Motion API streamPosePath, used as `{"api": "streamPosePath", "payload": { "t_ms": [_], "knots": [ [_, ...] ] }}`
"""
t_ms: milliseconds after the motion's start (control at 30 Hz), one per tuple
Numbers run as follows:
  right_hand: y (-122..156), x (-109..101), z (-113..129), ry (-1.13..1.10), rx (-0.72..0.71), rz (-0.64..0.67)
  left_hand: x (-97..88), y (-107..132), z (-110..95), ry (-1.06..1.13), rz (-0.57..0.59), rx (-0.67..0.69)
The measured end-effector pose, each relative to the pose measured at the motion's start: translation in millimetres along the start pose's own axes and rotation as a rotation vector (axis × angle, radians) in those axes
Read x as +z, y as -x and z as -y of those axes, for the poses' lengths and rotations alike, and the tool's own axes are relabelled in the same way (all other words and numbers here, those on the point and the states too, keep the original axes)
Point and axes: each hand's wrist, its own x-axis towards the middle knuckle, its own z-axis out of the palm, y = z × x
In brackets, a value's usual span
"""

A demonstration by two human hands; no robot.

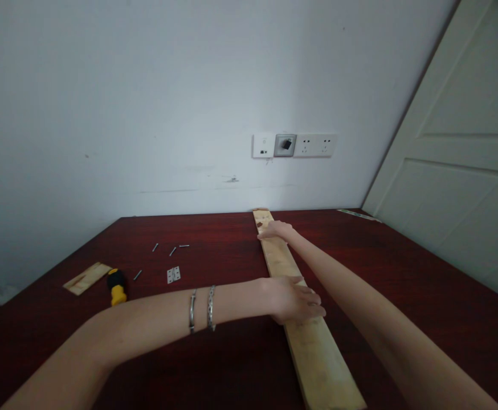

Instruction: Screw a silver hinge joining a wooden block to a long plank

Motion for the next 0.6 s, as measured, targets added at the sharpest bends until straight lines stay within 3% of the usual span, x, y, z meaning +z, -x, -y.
{"api": "streamPosePath", "payload": {
  "t_ms": [133, 333, 600],
  "knots": [
    [0.4, -0.5, 0.5, 0.017, 0.012, 0.034, -1.4, 0.5, -2.5, -0.022, 0.079, -0.041],
    [1.2, -1.6, 3.2, 0.031, 0.025, 0.066, 3.6, 0.0, -0.4, -0.157, 0.005, 0.016],
    [11.5, -10.1, 8.7, 0.018, 0.047, 0.116, -2.9, -1.3, -8.5, -0.477, 0.173, 0.054]
  ]
}}
